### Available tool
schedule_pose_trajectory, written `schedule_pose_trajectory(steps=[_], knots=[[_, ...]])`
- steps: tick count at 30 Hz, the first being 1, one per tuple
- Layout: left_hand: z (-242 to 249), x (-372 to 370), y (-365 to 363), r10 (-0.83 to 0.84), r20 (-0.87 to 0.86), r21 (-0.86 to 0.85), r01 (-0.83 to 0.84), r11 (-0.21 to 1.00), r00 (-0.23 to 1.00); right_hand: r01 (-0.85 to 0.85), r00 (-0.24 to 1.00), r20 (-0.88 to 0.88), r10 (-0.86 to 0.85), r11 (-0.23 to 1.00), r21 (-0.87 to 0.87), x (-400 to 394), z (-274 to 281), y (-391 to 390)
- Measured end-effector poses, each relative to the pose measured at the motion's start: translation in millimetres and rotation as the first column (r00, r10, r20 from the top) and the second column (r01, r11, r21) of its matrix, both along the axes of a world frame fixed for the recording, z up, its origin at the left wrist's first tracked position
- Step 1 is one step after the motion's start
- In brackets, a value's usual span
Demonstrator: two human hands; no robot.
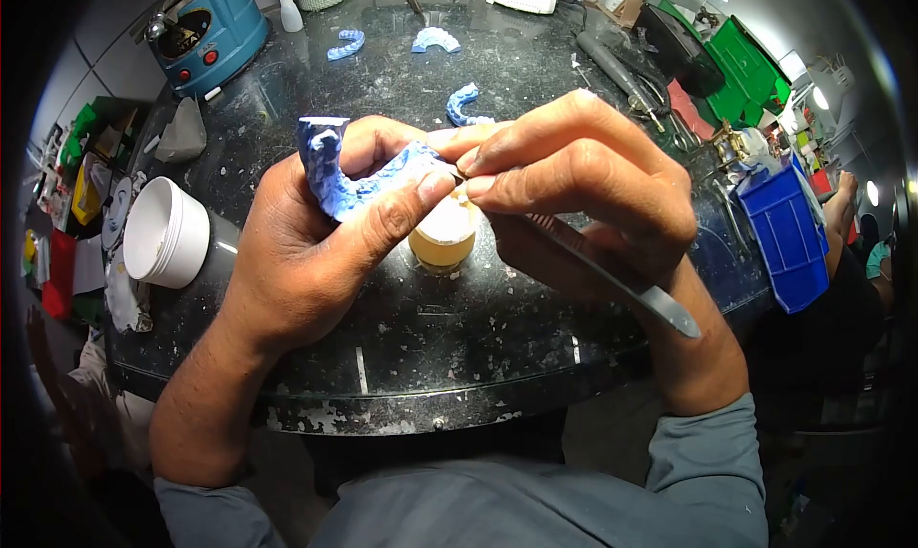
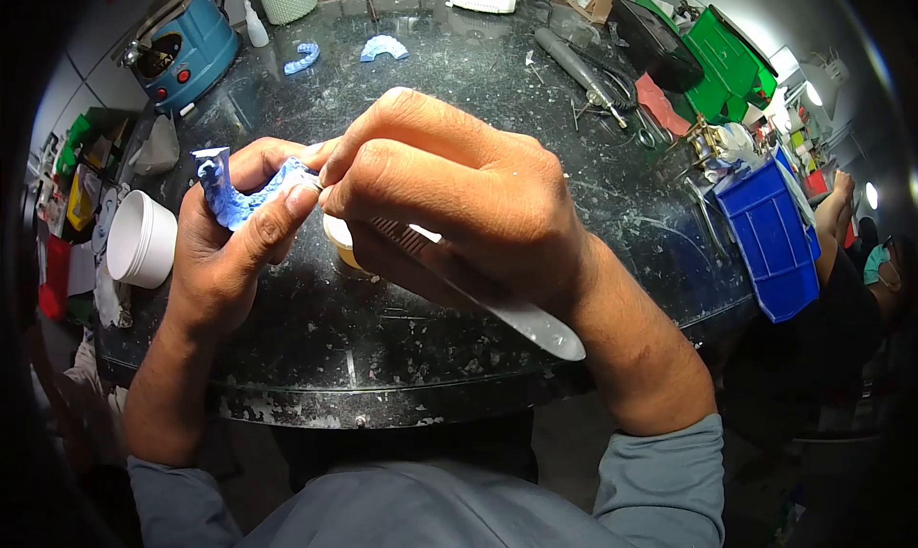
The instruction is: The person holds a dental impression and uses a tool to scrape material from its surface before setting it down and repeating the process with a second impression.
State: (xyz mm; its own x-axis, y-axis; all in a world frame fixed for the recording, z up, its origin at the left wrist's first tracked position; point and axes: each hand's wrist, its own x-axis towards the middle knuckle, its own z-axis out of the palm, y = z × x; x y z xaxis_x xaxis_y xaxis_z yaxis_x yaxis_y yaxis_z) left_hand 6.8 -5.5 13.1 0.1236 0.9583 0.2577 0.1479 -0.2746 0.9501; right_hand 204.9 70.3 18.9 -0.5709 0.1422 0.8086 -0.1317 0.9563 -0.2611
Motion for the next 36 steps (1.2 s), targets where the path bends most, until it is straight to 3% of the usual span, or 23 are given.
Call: schedule_pose_trajectory(steps=[12,15,18,19,22,30,32,36], knots=[[-4.7,3.5,-2.8,0.031,0.048,0.004,-0.031,1.000,0.998,0.134,0.986,0.101,-0.135,0.991,0.019,0.0,3.5,-15.4],[-3.1,3.6,-1.8,0.006,0.064,-0.006,-0.006,1.000,0.998,0.092,0.994,0.051,-0.098,0.989,0.114,-1.2,-3.9,-8.0],[-2.0,2.6,-1.8,-0.008,0.070,-0.011,0.009,1.000,0.997,0.117,0.993,-0.019,-0.116,0.992,0.038,0.2,3.6,-6.8],[-1.7,2.2,-1.2,-0.012,0.070,-0.016,0.013,1.000,0.997,0.080,0.994,-0.086,-0.071,0.991,0.108,-2.2,-0.8,3.8],[0.3,1.0,-0.7,-0.032,0.073,-0.027,0.034,0.999,0.997,0.047,0.999,-0.020,-0.045,0.994,0.097,0.0,1.3,4.0],[0.3,1.0,0.4,-0.059,0.074,-0.041,0.062,0.997,0.995,-0.066,0.997,-0.042,0.066,0.998,0.000,-2.1,-3.1,6.5],[-0.5,1.1,0.9,-0.061,0.086,-0.043,0.065,0.997,0.994,0.038,0.999,0.019,-0.039,0.999,0.037,-0.7,0.2,0.3],[-1.2,0.8,0.9,-0.080,0.132,-0.052,0.088,0.995,0.988,0.065,0.998,-0.030,-0.064,0.996,0.059,-1.5,-0.9,-1.8]])
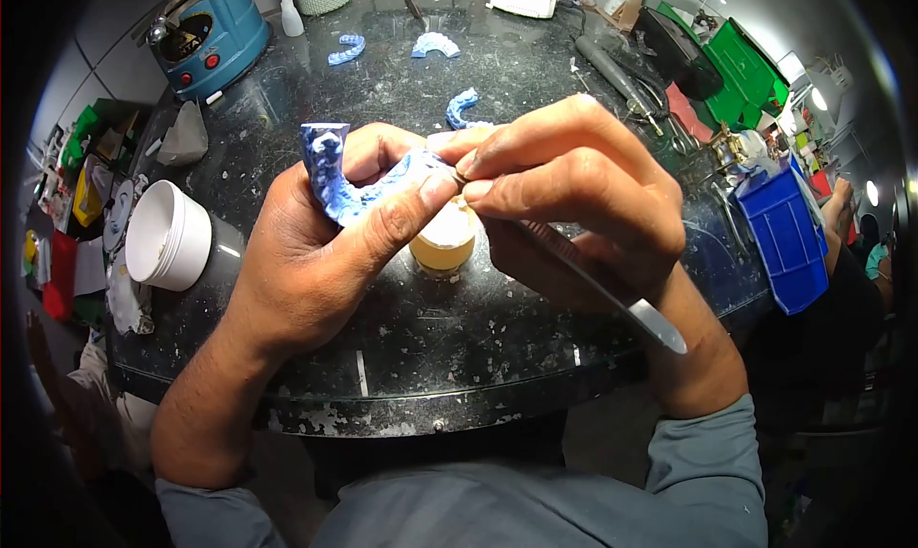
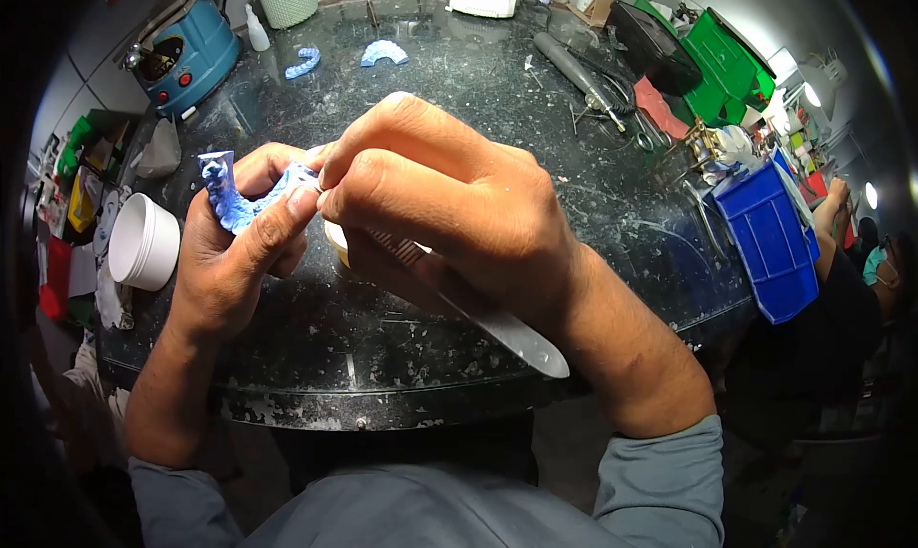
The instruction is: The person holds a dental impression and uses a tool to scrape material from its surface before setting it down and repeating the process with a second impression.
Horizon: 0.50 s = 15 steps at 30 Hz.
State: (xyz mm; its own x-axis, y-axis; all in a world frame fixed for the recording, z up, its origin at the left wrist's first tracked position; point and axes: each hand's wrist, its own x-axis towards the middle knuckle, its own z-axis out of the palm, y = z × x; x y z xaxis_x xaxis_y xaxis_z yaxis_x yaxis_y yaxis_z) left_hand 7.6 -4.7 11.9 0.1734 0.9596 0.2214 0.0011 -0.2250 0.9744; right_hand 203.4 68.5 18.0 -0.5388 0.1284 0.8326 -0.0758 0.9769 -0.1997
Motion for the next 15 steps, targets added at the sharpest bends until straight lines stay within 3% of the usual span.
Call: schedule_pose_trajectory(steps=[4,7,10,15], knots=[[-3.2,-0.7,0.1,-0.033,0.059,-0.011,0.033,0.999,0.998,0.042,0.999,0.015,-0.041,0.999,-0.022,0.3,2.4,-3.5],[-3.8,-4.6,1.4,-0.045,0.210,-0.307,0.109,0.945,0.977,0.041,0.997,-0.063,-0.041,0.999,-0.001,-3.0,-3.3,3.4],[-5.9,-5.1,1.5,-0.082,0.353,-0.207,0.163,0.965,0.932,-0.021,0.995,-0.096,0.022,1.000,0.009,-4.5,-5.4,7.2],[-4.1,-0.4,-2.3,-0.026,0.410,-0.235,0.133,0.963,0.912,-0.030,0.990,-0.140,0.023,0.998,-0.054,-9.3,-10.7,5.7]])
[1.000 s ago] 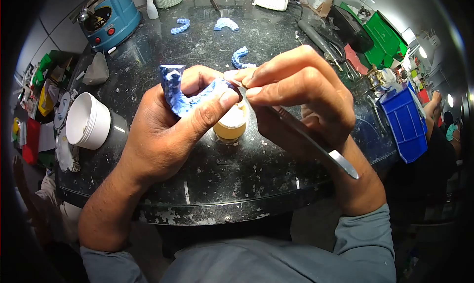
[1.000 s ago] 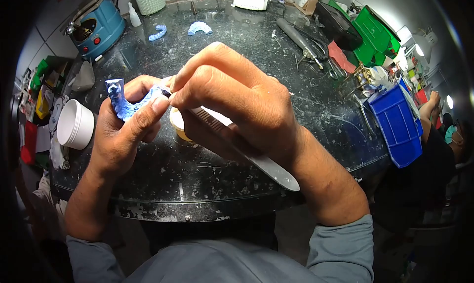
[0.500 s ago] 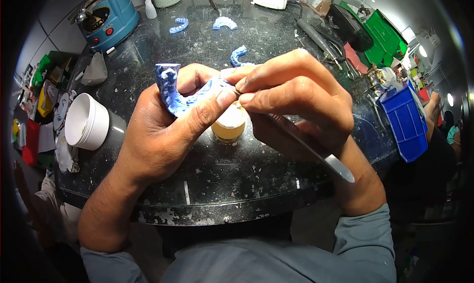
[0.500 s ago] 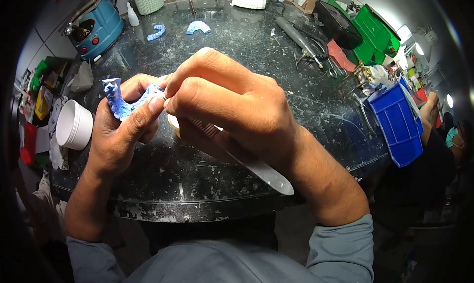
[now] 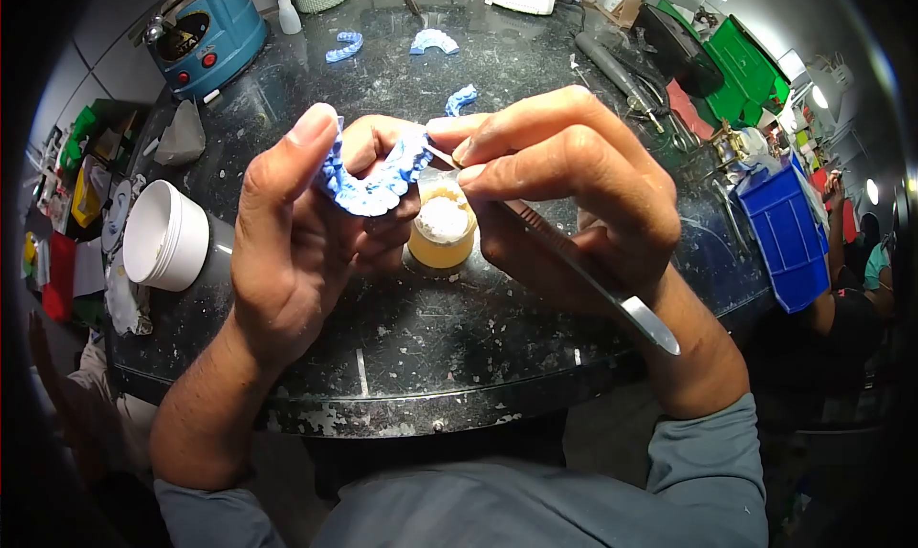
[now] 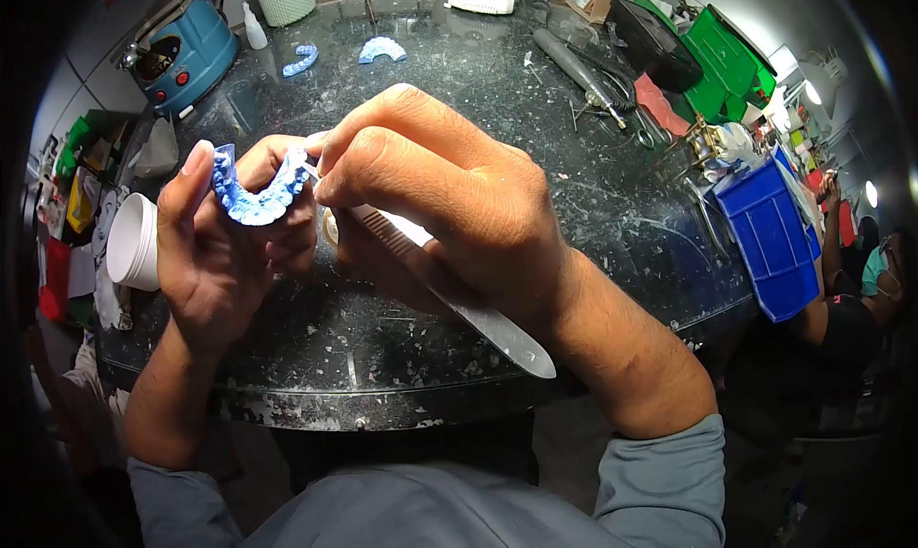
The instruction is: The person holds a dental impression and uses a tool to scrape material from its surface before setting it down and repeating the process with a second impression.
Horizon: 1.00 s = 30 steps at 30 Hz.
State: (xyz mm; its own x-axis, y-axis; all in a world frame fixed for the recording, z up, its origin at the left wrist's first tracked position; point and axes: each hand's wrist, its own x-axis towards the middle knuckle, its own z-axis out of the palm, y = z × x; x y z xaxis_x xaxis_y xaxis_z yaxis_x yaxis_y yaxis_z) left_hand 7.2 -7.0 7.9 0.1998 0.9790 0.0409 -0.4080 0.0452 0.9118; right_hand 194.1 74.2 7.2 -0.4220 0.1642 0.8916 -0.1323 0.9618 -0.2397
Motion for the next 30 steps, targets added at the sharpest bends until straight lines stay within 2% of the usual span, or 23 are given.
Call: schedule_pose_trajectory(steps=[2,3,5,7,9,12,19,21,22,24,25,27,30], knots=[[-4.2,-0.5,-1.5,0.100,-0.036,0.086,-0.096,0.992,0.994,-0.011,0.994,0.107,0.008,1.000,0.030,4.2,4.1,-0.1],[-3.4,-0.4,-1.6,0.100,-0.036,0.086,-0.097,0.992,0.994,-0.011,0.994,0.108,0.008,1.000,0.029,4.3,3.8,-0.1],[-1.0,0.1,-1.8,0.140,-0.264,0.126,-0.110,0.986,0.954,0.017,0.992,0.121,-0.019,1.000,0.012,4.2,2.6,-0.5],[-0.9,0.3,-3.1,0.140,-0.263,0.108,-0.116,0.987,0.955,0.029,0.992,0.127,-0.030,1.000,0.008,4.1,2.8,-2.3],[1.2,2.1,-3.7,0.161,-0.354,0.157,-0.110,0.981,0.921,0.041,0.990,0.132,-0.041,0.999,0.003,3.8,2.7,-3.0],[3.5,1.8,-3.5,0.164,-0.401,0.162,-0.106,0.981,0.901,0.047,0.989,0.143,-0.047,0.999,0.004,3.2,2.3,-3.1],[2.8,6.1,-4.6,0.187,-0.373,0.163,-0.134,0.977,0.909,0.028,0.984,0.174,-0.023,0.999,-0.026,5.4,6.2,-5.8],[2.7,6.6,-2.9,0.182,-0.337,0.138,-0.142,0.980,0.924,0.012,0.980,0.200,-0.010,1.000,-0.009,4.9,6.1,-3.4],[3.9,5.9,-2.2,0.181,-0.337,0.139,-0.141,0.980,0.924,-0.025,0.990,0.138,0.029,0.999,-0.029,3.9,4.5,-2.1],[7.3,2.4,-0.4,0.068,-0.044,0.001,-0.068,0.998,0.997,-0.048,0.998,-0.051,0.045,0.997,-0.055,-3.7,-4.9,3.4],[5.7,0.0,1.8,0.068,-0.043,0.001,-0.068,0.998,0.997,-0.007,0.998,-0.068,0.003,0.998,-0.063,-2.3,-3.0,1.6],[2.5,-3.8,5.5,-0.112,0.207,-0.008,0.117,0.993,0.972,0.015,0.996,-0.088,-0.017,1.000,-0.016,-1.5,-3.1,4.7],[4.5,-1.1,2.7,-0.039,0.262,-0.080,0.062,0.995,0.964,-0.003,0.996,-0.091,0.000,1.000,-0.027,-2.0,-4.5,5.1]])
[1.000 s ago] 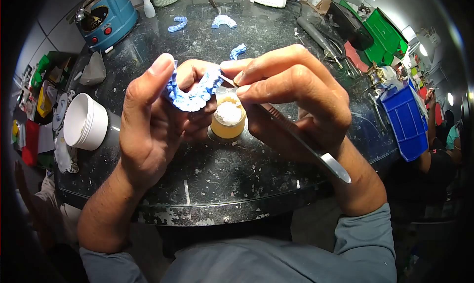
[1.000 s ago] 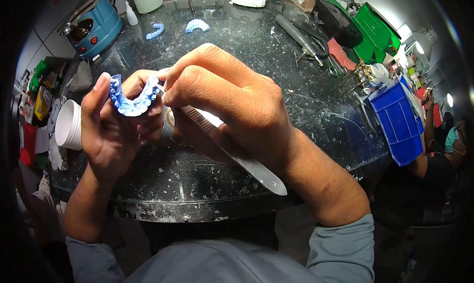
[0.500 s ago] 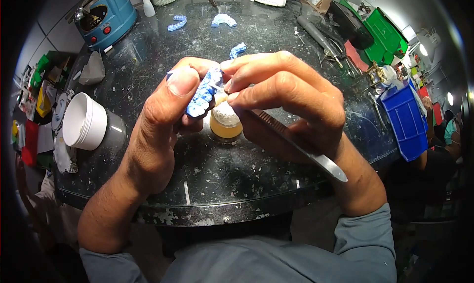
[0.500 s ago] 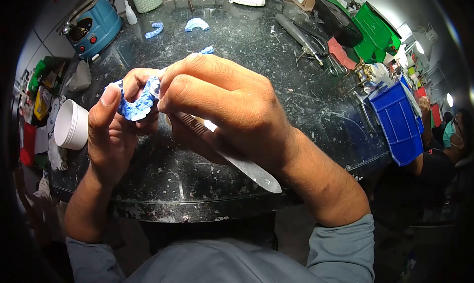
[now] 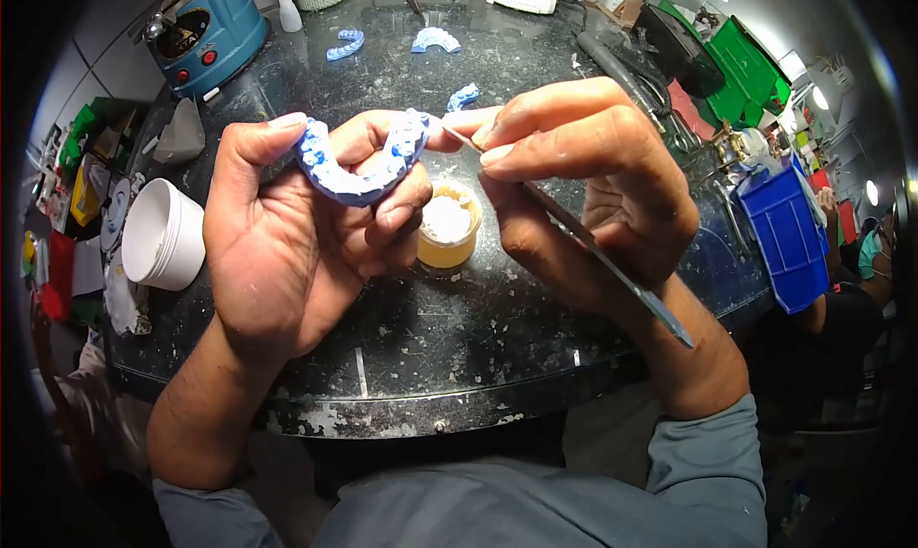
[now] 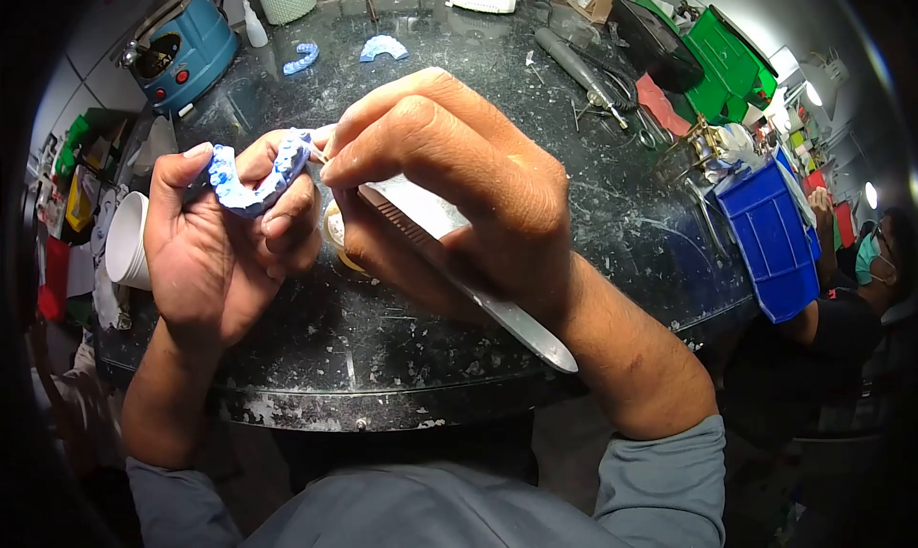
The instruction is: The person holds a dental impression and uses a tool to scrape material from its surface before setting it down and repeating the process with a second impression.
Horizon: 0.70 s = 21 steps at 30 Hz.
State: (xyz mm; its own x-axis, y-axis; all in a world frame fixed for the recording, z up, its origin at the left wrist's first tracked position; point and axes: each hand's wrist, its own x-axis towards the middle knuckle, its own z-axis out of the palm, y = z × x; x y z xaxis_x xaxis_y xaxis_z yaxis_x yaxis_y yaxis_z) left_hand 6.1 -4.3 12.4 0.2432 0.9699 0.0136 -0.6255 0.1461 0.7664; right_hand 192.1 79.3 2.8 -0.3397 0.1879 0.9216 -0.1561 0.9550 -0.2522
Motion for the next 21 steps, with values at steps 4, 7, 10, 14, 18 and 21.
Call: schedule_pose_trajectory(steps=[4,7,10,14,18,21], knots=[[0.7,2.3,-0.2,0.037,-0.059,0.030,-0.036,0.999,0.998,-0.105,0.984,0.141,0.105,0.994,-0.007,6.8,6.4,-3.6],[-9.0,-7.9,3.6,-0.047,-0.053,0.133,0.054,0.990,0.997,-0.073,0.986,0.154,0.070,0.997,0.016,8.1,5.9,-1.9],[-9.5,-10.6,4.1,-0.067,-0.033,0.133,0.071,0.989,0.997,-0.024,0.999,0.038,0.026,0.999,-0.037,0.1,4.4,-7.7],[-3.5,-4.4,2.7,0.020,-0.013,0.071,-0.019,0.997,1.000,-0.034,0.999,0.022,0.035,0.998,-0.045,-0.4,3.4,-8.6],[-14.6,-16.8,12.1,-0.122,0.006,0.152,0.120,0.981,0.993,-0.037,0.996,0.086,0.037,0.999,-0.002,7.1,7.2,-6.0],[-10.8,-12.6,8.7,-0.124,0.018,0.166,0.119,0.979,0.992,-0.090,0.987,0.142,0.081,0.995,0.053,7.9,7.4,0.2]])
